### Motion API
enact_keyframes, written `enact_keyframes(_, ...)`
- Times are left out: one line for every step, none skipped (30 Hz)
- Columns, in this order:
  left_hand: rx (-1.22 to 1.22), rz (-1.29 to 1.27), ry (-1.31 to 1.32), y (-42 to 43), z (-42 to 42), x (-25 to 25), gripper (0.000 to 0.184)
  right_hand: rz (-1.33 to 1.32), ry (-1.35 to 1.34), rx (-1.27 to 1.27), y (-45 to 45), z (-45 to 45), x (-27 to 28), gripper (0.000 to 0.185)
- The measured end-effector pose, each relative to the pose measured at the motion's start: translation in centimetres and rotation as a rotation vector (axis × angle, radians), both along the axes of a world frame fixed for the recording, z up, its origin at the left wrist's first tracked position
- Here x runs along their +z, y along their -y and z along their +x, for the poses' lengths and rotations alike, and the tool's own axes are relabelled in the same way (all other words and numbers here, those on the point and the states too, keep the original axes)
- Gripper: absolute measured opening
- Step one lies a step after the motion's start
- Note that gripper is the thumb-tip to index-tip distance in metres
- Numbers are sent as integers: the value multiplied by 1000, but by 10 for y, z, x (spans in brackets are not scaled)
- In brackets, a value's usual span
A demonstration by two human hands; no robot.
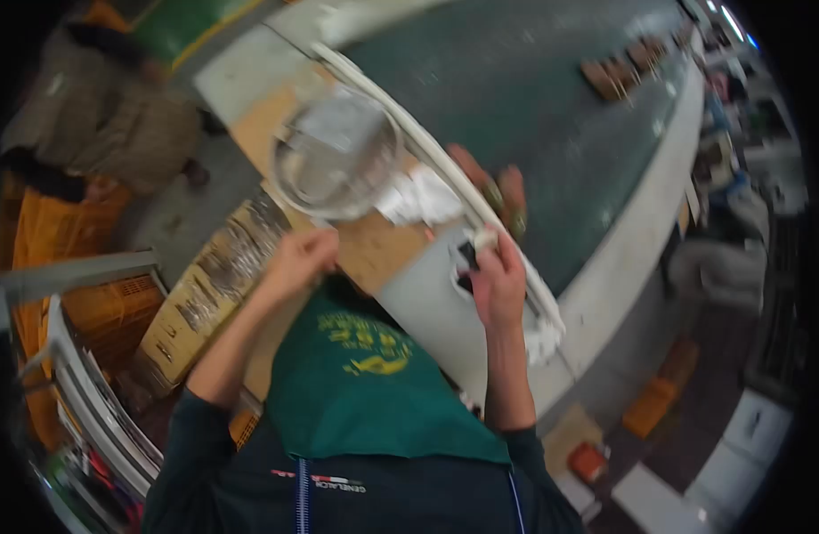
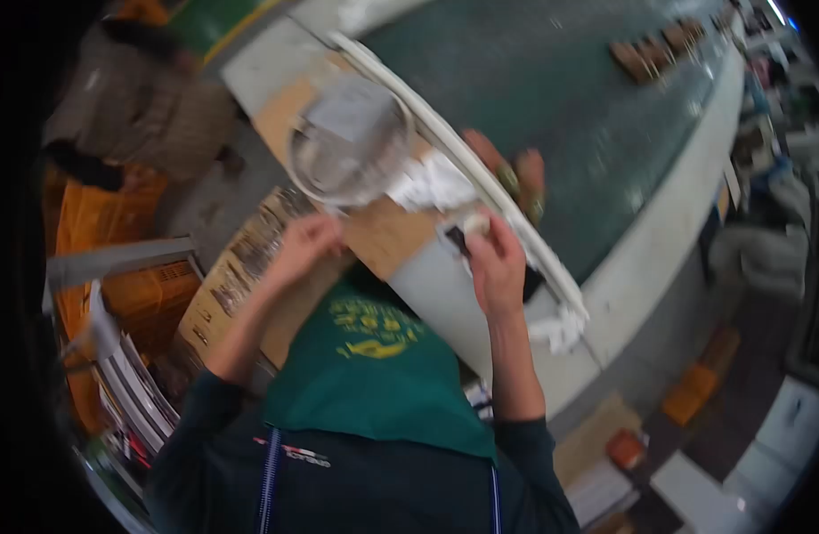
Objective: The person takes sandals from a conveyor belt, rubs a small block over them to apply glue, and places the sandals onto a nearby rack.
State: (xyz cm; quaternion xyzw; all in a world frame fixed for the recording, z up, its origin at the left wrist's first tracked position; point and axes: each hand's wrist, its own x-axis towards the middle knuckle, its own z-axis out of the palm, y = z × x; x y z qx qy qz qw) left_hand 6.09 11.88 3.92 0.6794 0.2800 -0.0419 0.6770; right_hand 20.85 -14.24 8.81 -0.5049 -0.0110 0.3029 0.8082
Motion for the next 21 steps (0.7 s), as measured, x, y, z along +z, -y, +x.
enact_keyframes(-160, 84, 164, 4, 51, 21, 24, -7, 18, -101, 20, 5, 7, 40)
enact_keyframes(-240, 36, 179, 13, 98, 35, 26, 9, 59, -154, 39, 9, 13, 38)
enact_keyframes(-241, -19, 151, 29, 137, 39, 25, -48, 44, -216, 64, 6, 13, 38)
enact_keyframes(-254, -66, 129, 41, 177, 40, 28, -62, 63, -261, 81, 12, 9, 38)
enact_keyframes(-270, -107, 92, 57, 216, 37, 31, -18, 92, -240, 106, 21, -5, 39)
enact_keyframes(-357, 215, 65, 64, 257, 10, 38, -3, 88, -245, 122, 24, -8, 39)
enact_keyframes(-453, 531, 25, 76, 287, -21, 49, -12, 64, -286, 135, 23, -11, 39)
enact_keyframes(-527, 642, -105, 99, 301, -33, 53, -14, 46, -328, 143, 26, -12, 39)
enact_keyframes(-576, 770, -219, 120, 323, -34, 56, 0, -7, -408, 147, 26, -11, 41)
enact_keyframes(-554, 836, -377, 148, 332, -30, 57, -9, -6, -432, 154, 29, -14, 41)
enact_keyframes(-703, 884, -478, 169, 325, 12, 65, -4, -20, -441, 161, 29, -20, 40)
enact_keyframes(-872, 831, -301, 184, 334, -27, 71, 4, -63, -463, 166, 30, -27, 40)
enact_keyframes(-793, 997, -325, 214, 334, -52, 79, -17, -72, -485, 169, 35, -33, 42)
enact_keyframes(-888, 1187, -452, 245, 330, -49, 75, -61, -64, -453, 174, 41, -38, 43)
enact_keyframes(-723, 1536, -423, 277, 343, -160, 70, -76, -89, -459, 176, 48, -42, 42)
enact_keyframes(-682, 1416, -446, 273, 332, -115, 67, -67, -59, -441, 180, 56, -50, 42)
enact_keyframes(-613, 1283, -411, 269, 328, -109, 73, -75, -26, -449, 187, 65, -56, 41)
enact_keyframes(-547, 1189, -317, 264, 323, -101, 76, -76, -18, -450, 190, 76, -63, 40)
enact_keyframes(-493, 1093, -212, 266, 316, -96, 78, -84, -10, -464, 192, 87, -66, 40)
enact_keyframes(-446, 1046, -173, 273, 310, -100, 80, -41, 16, -427, 190, 97, -59, 39)
enact_keyframes(-402, 999, -129, 282, 305, -105, 82, -30, 15, -417, 192, 106, -56, 39)
